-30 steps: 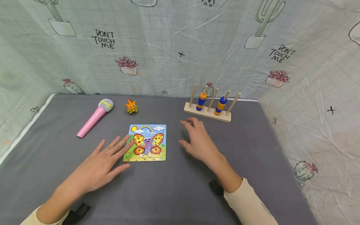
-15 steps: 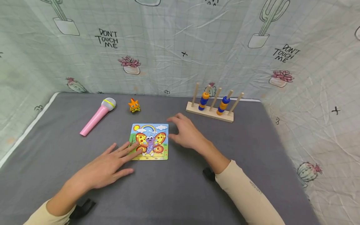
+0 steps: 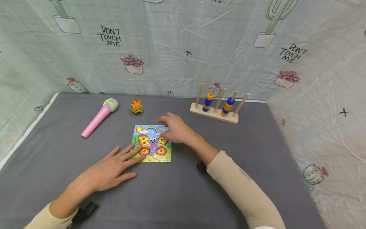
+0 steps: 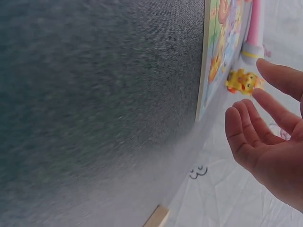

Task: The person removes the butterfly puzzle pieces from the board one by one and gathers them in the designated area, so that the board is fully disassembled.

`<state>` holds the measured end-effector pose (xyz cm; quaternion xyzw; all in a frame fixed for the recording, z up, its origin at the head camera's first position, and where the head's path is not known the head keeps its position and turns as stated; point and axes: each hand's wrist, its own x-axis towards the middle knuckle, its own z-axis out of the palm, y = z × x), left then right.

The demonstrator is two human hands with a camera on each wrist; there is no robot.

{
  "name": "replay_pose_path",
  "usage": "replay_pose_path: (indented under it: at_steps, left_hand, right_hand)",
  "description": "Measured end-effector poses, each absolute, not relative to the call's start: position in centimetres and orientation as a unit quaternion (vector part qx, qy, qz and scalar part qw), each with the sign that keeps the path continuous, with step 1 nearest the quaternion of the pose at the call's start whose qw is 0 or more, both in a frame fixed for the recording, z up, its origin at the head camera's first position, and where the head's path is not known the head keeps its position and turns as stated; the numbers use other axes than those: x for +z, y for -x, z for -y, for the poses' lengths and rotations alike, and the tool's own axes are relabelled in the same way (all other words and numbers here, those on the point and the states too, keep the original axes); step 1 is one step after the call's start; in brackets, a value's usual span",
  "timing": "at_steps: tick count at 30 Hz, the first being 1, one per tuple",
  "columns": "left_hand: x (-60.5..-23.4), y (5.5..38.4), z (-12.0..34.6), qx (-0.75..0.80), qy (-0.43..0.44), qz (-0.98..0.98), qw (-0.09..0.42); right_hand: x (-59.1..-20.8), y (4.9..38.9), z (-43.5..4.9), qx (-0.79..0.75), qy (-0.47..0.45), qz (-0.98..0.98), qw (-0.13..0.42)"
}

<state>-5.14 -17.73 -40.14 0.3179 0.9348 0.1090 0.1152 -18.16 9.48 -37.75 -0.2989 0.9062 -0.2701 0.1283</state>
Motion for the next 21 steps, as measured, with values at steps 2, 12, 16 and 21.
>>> replay_pose_path:
  at_steps: [2,12,16,21]
  left_hand:
    - [-40.2,5.2,17.7,0.107,-0.321,-0.934,0.111]
    - [-40.6,5.3,17.4,0.107,-0.329,-0.932,0.108]
    - [-40.7,5.2,17.5,0.110,-0.326,-0.932,0.115]
    - [-40.7,5.1,17.6,0.117,-0.322,-0.932,0.123]
  right_hand:
    - [-37.9,18.5,-9.1,-0.264,0.305,-0.905,0.132]
    - [-38.4,19.7,-6.4,-0.240,0.340,-0.896,0.155]
    - [-38.6,20.2,-5.4,-0.231,0.349,-0.894,0.161]
    - [-38.8,20.6,-4.2,-0.232,0.350,-0.893,0.163]
